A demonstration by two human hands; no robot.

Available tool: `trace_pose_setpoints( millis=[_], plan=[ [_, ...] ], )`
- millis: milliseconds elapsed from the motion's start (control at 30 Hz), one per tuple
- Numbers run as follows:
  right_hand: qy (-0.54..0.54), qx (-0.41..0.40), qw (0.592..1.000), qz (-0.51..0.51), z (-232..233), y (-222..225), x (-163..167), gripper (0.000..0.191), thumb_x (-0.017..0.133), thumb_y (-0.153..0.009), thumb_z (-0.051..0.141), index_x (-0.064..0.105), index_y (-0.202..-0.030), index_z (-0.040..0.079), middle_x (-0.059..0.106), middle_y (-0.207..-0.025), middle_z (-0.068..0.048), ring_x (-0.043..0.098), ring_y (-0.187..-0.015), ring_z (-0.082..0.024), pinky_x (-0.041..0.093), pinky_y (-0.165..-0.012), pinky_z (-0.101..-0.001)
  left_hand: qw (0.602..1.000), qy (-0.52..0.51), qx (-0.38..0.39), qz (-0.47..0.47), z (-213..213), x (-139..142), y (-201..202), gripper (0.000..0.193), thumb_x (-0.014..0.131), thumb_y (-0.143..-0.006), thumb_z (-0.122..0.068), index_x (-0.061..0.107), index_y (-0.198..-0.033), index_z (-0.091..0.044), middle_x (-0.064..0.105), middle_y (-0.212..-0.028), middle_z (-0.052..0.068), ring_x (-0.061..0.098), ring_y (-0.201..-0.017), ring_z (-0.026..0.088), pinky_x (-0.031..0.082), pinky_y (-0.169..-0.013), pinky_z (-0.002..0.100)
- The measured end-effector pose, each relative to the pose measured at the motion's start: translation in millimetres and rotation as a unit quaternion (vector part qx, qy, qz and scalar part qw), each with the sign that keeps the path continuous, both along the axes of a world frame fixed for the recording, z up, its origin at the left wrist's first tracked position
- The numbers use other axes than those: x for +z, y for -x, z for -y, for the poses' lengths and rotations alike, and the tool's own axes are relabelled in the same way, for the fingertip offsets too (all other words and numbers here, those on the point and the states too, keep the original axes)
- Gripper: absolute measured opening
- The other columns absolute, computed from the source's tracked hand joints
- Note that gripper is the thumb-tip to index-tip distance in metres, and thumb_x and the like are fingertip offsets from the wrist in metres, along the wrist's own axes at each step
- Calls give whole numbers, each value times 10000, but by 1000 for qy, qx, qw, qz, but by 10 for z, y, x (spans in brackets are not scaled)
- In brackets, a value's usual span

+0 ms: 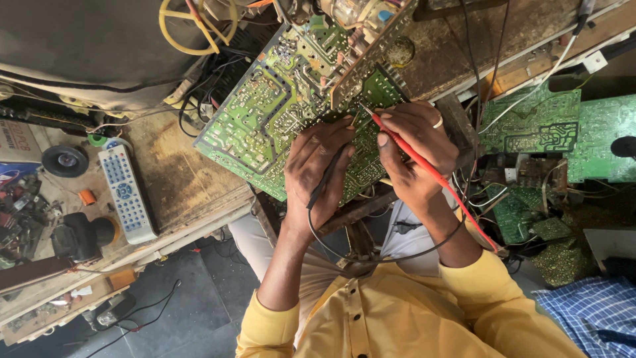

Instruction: The person sits at a cluttered repair bench working on a large circuit board. They pour liquid from a plastic bottle onto the board and scrub it with a toothbrush, then probe the board's components with multimeter test leads, and finally solder points on the board with a soldering iron.

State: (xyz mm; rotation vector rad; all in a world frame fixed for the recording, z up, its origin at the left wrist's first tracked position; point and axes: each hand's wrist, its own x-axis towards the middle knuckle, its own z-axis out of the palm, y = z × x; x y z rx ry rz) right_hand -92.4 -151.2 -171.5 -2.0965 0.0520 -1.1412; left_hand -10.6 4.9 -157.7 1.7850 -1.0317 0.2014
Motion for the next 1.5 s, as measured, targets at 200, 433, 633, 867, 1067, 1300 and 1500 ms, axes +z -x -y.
trace_pose_setpoints(
  millis=[200,433,633,867,1067,1300,1500],
  plan=[
    [6,-4,1000,-10,-8,19,12,145,727,-1010,3,702,-1142,-54,743,-1130,-156,707,-1108,-319,548,-997,-393,1000,-1,0,-2,-3,-3,4,233,723,-971,-4,686,-1200,-29,719,-1264,102,673,-1185,299,539,-1050,412],
    [-31,-2,1000,-3,-26,28,-5,133,717,-1018,-16,686,-1140,-59,733,-1144,-158,701,-1109,-308,552,-991,-369,1000,-1,-1,-2,-10,-10,11,241,723,-965,-4,687,-1203,-28,718,-1268,105,672,-1187,298,534,-1056,413],
    [-30,3,1000,3,-24,10,7,128,711,-1018,-25,679,-1136,-64,733,-1151,-164,702,-1110,-308,559,-976,-366,1000,-1,-2,-3,-12,-6,-6,236,721,-965,-6,686,-1197,-30,718,-1271,104,675,-1187,297,536,-1057,411],
    [-12,4,1000,5,-18,6,23,137,733,-1010,-1,699,-1131,-58,739,-1120,-157,711,-1097,-308,561,-970,-369,1000,1,-5,-5,-8,-1,-9,232,721,-970,-9,683,-1199,-28,716,-1265,106,677,-1187,295,539,-1049,410],
    [-12,11,1000,12,-11,-7,8,138,730,-1010,-11,697,-1133,-64,742,-1119,-160,721,-1094,-300,569,-952,-371,1000,-1,0,-5,-10,15,-1,233,719,-970,-7,685,-1199,-31,714,-1267,105,675,-1185,295,538,-1048,410],
    [-7,7,1000,11,-3,10,-5,133,723,-1013,-20,693,-1137,-57,742,-1132,-159,710,-1097,-305,561,-973,-383,1000,-1,-4,-14,-9,23,4,227,716,-974,-7,686,-1197,-32,713,-1267,104,676,-1180,293,538,-1048,405],
    [5,8,1000,5,1,0,16,145,730,-997,-30,695,-1137,-45,743,-1133,-155,711,-1093,-308,558,-969,-383,1000,-5,-3,-11,-14,37,4,227,715,-972,-9,687,-1197,-28,713,-1273,108,674,-1190,297,533,-1061,409]
  ],
)
